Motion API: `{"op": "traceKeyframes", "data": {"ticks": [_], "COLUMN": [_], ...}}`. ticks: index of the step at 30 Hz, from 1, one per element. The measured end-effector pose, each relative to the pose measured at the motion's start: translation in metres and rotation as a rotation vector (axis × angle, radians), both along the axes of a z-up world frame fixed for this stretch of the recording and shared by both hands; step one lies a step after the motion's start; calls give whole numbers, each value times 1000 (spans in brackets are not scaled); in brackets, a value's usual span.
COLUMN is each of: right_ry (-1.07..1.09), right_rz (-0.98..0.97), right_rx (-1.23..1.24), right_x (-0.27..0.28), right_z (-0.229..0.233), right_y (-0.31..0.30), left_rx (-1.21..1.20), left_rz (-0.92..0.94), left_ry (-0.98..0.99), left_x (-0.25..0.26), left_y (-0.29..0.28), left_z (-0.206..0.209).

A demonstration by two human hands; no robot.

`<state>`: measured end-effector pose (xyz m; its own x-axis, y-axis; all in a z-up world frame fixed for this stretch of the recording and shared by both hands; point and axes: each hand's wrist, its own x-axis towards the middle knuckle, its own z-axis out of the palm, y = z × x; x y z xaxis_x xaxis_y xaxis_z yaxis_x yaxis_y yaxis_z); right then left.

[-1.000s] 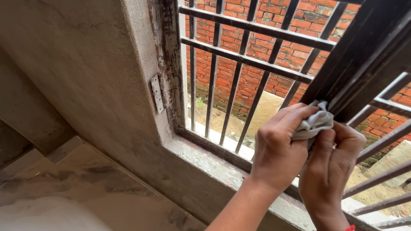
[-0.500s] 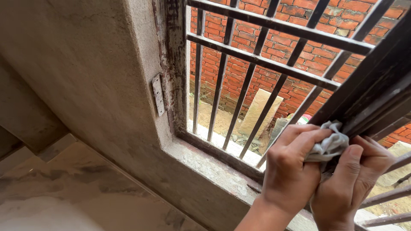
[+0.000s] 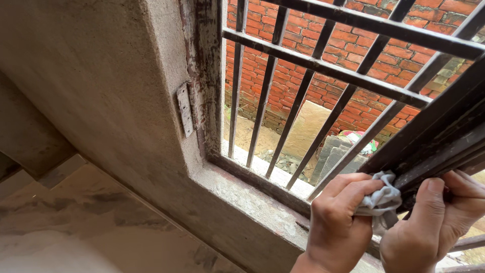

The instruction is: The person wipes the metal bars of a window grille using a white cloth. They systematically clean horizontal and vertical bars, moving from one section to another while maintaining a steady wiping motion.

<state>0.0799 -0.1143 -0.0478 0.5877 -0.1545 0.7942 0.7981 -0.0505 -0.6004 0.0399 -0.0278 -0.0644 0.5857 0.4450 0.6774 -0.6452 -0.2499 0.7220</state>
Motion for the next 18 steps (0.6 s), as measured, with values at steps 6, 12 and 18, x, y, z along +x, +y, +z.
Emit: {"op": "traceKeyframes", "data": {"ticks": [6,12,18], "right_ry": [7,-23,-45], "right_rz": [-25,-34,-255], "right_rx": [-9,-31,-197], "right_x": [3,3,2], "right_z": [-1,-4,-4], "right_y": [-1,1,-2], "left_rx": [61,51,72], "left_rz": [9,22,65], "left_ry": [23,46,63], "left_x": [0,2,4], "left_y": [1,-2,-5], "left_z": [-15,-28,-43]}}
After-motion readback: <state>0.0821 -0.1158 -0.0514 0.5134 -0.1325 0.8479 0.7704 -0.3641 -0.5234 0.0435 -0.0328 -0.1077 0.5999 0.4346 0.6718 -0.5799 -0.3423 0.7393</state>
